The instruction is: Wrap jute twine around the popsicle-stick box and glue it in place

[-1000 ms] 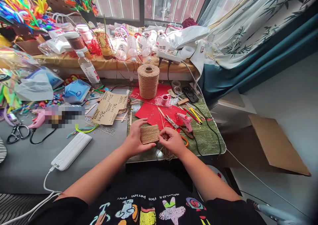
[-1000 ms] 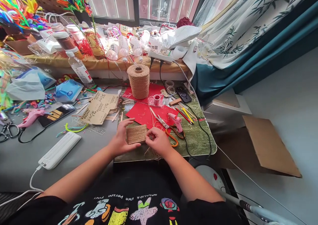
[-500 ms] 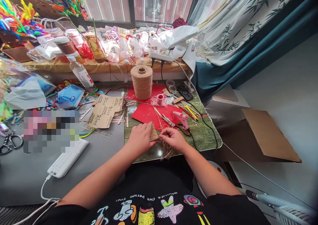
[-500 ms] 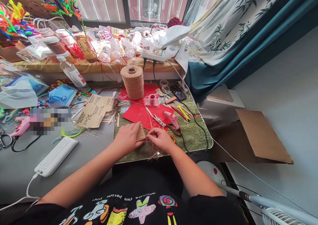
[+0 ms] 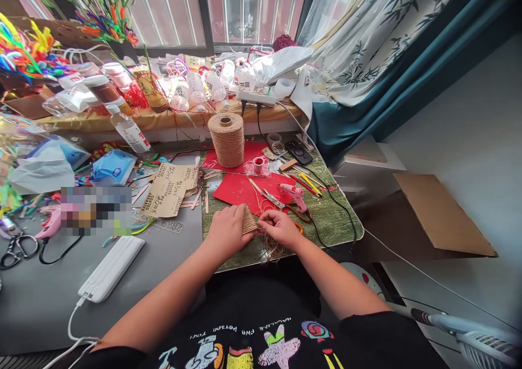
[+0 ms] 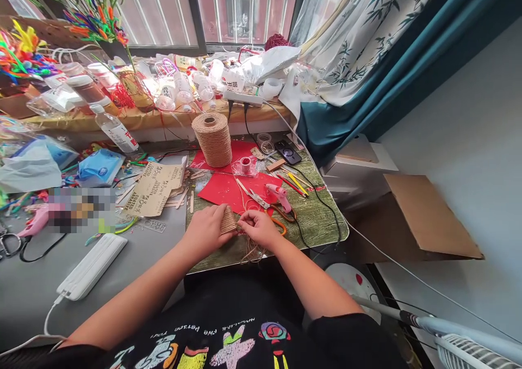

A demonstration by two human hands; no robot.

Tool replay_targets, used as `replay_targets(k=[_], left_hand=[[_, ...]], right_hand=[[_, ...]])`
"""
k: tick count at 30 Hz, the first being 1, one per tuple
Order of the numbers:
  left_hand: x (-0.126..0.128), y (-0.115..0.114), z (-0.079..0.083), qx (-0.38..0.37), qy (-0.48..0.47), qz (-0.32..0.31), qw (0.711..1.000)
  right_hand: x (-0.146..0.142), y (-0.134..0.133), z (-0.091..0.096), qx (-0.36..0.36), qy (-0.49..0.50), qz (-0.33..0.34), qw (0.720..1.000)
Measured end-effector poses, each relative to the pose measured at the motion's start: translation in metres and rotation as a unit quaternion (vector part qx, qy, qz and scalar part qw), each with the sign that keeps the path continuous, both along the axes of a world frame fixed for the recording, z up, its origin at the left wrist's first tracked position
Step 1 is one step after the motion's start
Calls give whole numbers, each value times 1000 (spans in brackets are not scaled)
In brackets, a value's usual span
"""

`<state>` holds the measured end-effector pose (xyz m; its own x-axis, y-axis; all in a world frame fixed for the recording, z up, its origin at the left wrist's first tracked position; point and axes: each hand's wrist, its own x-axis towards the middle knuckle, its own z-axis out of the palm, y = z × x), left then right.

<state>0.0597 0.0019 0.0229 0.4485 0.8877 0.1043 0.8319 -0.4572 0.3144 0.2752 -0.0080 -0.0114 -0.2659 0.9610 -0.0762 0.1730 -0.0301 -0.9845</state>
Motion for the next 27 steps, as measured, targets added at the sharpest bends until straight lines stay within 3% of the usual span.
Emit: replay_targets(k=[5, 12, 16, 20, 24, 27], left_hand=[[-4, 0, 2, 3, -12, -10, 1000], [-35, -8, -4, 16, -79, -3, 997], [-56, -17, -22, 37, -146, 6, 989], [-74, -24, -50, 46, -231, 24, 972], [-83, -29, -75, 32, -302, 47, 952], [-87, -30, -84, 6, -329, 44, 943]], right_hand=[[-7, 0, -12, -43, 97, -5, 994], [-27, -3, -4, 7, 63, 14, 998], [-40, -4, 4, 20, 55, 24, 998], [-42, -1, 7, 31, 23, 43, 998], [-37, 6, 3, 17, 9, 43, 999], [-36, 10, -2, -6, 15, 34, 999]])
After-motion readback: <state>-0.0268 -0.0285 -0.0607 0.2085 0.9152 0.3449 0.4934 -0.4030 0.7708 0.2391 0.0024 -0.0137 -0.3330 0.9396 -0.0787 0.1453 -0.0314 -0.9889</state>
